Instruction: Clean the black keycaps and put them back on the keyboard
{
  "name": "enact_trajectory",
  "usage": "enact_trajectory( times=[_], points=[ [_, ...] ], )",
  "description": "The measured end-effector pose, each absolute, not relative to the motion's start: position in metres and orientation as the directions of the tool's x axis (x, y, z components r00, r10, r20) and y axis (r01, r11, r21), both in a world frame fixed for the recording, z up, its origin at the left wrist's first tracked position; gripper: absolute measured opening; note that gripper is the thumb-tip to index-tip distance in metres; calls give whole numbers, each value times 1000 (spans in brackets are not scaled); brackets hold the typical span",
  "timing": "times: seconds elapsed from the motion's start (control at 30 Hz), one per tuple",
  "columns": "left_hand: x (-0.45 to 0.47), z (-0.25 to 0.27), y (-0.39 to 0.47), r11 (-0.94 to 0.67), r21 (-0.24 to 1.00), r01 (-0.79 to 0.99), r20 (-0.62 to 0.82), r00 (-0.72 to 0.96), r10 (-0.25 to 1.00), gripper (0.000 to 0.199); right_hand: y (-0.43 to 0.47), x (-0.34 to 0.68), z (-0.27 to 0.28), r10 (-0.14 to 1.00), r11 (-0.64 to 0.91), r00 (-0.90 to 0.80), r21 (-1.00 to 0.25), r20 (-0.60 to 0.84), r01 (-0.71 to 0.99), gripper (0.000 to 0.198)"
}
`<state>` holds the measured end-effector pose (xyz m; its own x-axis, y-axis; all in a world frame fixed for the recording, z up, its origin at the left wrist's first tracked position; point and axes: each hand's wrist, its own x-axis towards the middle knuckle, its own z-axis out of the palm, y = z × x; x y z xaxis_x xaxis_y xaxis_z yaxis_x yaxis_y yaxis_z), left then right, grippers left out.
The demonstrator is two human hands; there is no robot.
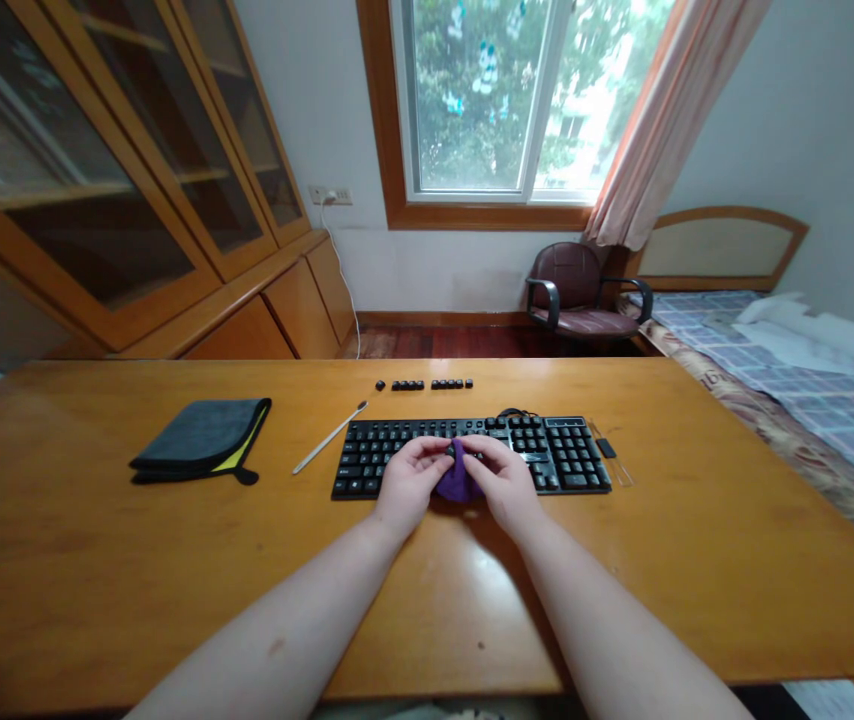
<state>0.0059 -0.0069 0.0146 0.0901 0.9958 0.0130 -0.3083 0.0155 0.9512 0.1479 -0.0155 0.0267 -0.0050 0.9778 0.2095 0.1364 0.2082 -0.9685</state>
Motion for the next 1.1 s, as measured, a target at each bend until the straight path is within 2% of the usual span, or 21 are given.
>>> enact_trajectory(
  times=[0.1,0.27,0.33,0.47,0.57,0.7,0.83,0.93,1.1],
  points=[
    [4,15,-6,14,956,-292,4,61,998,20,-15,149,25,968,253,-47,-955,248,158,27],
    [4,19,-9,5,972,-236,7,52,999,17,-12,150,20,973,231,-14,-970,231,79,11],
    [5,19,-10,-6,974,-227,19,55,998,18,-11,150,19,970,241,26,-969,243,60,10],
    [5,17,-9,-7,973,-232,29,88,996,22,-12,149,19,959,241,123,-962,256,126,8],
    [4,17,-7,0,972,-234,27,112,993,30,-13,148,21,956,238,132,-956,262,172,8],
    [1,21,-6,-110,977,-184,122,57,991,22,-12,148,20,954,254,114,-949,278,185,9],
    [2,19,-5,-25,962,-273,47,77,996,30,-9,151,17,947,257,151,-952,282,167,14],
    [3,17,-4,13,945,-325,17,90,996,26,-8,151,18,955,257,107,-953,275,158,15],
    [2,17,-5,-20,962,-273,56,125,991,25,-10,151,22,966,252,10,-954,257,163,16]
  ],
)
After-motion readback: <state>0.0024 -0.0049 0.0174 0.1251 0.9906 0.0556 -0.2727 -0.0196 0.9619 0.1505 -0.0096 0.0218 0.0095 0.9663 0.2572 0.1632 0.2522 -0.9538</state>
